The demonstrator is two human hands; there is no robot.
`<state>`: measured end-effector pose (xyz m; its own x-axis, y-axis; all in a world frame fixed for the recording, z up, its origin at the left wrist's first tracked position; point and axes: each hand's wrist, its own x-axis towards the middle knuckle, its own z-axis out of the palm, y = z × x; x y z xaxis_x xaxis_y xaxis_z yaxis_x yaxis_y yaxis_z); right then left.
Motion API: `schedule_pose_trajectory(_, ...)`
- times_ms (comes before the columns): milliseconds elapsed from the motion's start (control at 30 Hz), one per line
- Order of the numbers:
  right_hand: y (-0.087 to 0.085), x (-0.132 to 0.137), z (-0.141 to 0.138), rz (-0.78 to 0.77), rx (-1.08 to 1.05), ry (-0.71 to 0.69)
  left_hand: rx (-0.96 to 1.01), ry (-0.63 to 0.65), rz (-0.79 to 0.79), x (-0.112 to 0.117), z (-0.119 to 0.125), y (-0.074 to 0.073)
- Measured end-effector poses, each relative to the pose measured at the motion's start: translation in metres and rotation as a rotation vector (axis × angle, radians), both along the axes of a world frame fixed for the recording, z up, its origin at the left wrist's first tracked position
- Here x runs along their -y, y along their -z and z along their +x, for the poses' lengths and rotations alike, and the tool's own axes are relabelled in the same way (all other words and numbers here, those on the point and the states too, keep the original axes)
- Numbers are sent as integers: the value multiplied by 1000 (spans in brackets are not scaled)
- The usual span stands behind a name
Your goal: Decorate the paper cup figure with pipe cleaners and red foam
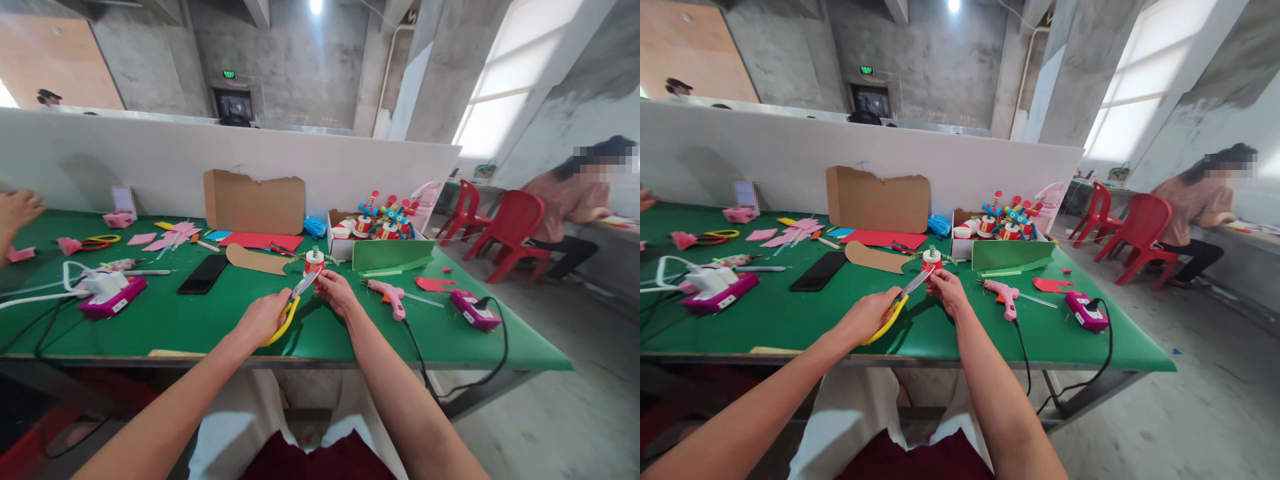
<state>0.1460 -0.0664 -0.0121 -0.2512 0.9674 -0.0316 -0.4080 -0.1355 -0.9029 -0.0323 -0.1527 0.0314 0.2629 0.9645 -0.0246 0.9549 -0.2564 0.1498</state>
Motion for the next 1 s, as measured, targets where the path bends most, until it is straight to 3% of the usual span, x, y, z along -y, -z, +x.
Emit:
schedule_pose_trajectory(167,2,-2,0,-8,4,20,132,-26,17,-2,-10,-2)
schedule_pose_trajectory(267,1,-2,0,-9,-2,24,234,-131,78,-16,-26,0)
schedule_pose_trajectory(333,0,-1,0,6,7,13,464,-229,92,-29,-35,4)
schedule_pose_trajectory(433,-1,1,-1,33,51,12,990,-320,38,-51,-39,8)
schedule_pose_trajectory(500,-1,2,-2,45,87,14,1226,-274,16,-64,-35,8)
schedule_pose_trajectory(600,1,2,-4,71,143,12,1338,-132,29,-82,-24,9)
schedule_pose_trajectory(833,1,1,-9,132,238,9,1306,266,-46,-102,3,17)
schedule_pose_trajectory(1000,0,2,-12,121,339,4,1195,330,-121,-95,9,26)
